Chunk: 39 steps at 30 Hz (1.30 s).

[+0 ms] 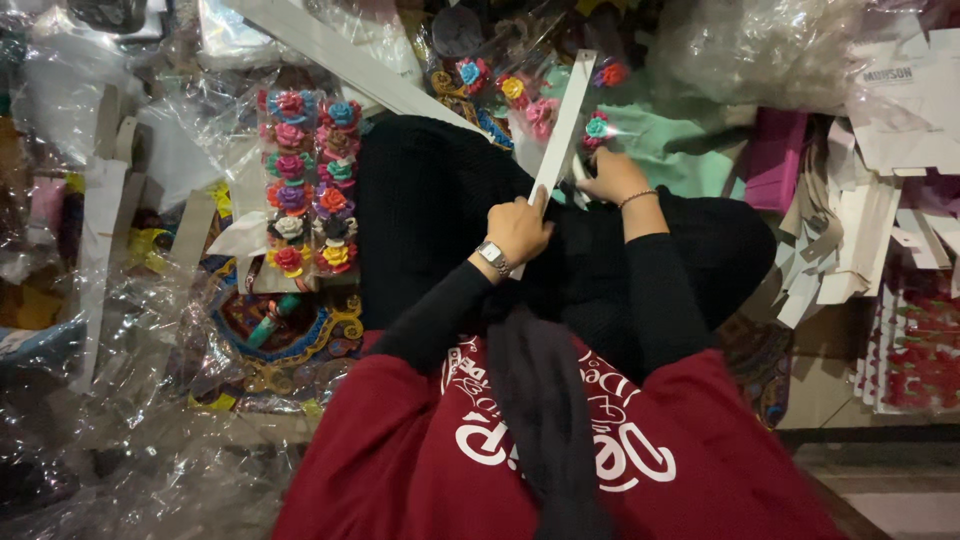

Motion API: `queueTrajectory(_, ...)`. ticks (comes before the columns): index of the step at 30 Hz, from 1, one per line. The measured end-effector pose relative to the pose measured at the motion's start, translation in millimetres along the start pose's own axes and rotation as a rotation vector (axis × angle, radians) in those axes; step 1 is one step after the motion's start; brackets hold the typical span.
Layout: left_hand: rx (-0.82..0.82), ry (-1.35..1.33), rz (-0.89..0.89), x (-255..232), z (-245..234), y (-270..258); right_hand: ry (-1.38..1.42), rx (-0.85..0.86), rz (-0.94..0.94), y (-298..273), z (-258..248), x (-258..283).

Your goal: The person sits on the floor and arranges small, colorful hair accessories into clear plastic bags. They then use a handheld stapler to attach the bags to white cardboard strips, creating a display strip.

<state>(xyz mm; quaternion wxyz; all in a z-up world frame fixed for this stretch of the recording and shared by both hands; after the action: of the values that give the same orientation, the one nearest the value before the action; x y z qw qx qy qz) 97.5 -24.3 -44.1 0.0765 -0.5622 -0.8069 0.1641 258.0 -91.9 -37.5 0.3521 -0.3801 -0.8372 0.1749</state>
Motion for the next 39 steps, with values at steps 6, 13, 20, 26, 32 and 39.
queueTrajectory(6, -0.064, -0.144, -0.026, 26, -64, 9, 0.088, -0.097, -0.019, 2, -4, 1)
queueTrajectory(13, -0.474, -0.916, -0.328, 81, -72, 54, 0.211, -0.206, -0.135, -1, -7, 14)
queueTrajectory(20, -0.707, -1.202, -0.234, 89, -62, 53, 0.269, -0.277, -0.242, -1, -11, 17)
queueTrajectory(26, -0.875, -1.506, -0.352, 99, -59, 40, 0.354, -0.476, -0.290, -6, -25, 16)
queueTrajectory(32, -0.493, -1.861, 0.108, 88, -62, 34, 0.987, -0.235, -0.288, -23, -33, 35)
queueTrajectory(39, -0.330, -1.770, 0.313, 68, -71, 28, 1.009, -0.029, -0.365, -35, -19, 56)
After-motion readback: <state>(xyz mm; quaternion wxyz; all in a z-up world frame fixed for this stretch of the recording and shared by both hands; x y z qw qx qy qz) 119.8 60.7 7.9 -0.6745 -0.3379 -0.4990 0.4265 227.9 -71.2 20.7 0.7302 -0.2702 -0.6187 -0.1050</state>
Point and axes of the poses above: each hand's wrist, its own y-axis towards the middle knuckle, its own z-axis out of the palm, x = y × z, the point moved 5 cm from there along y, towards the middle knuckle, and after that the axes turned 13 degrees about y, right-handed, at the moved point
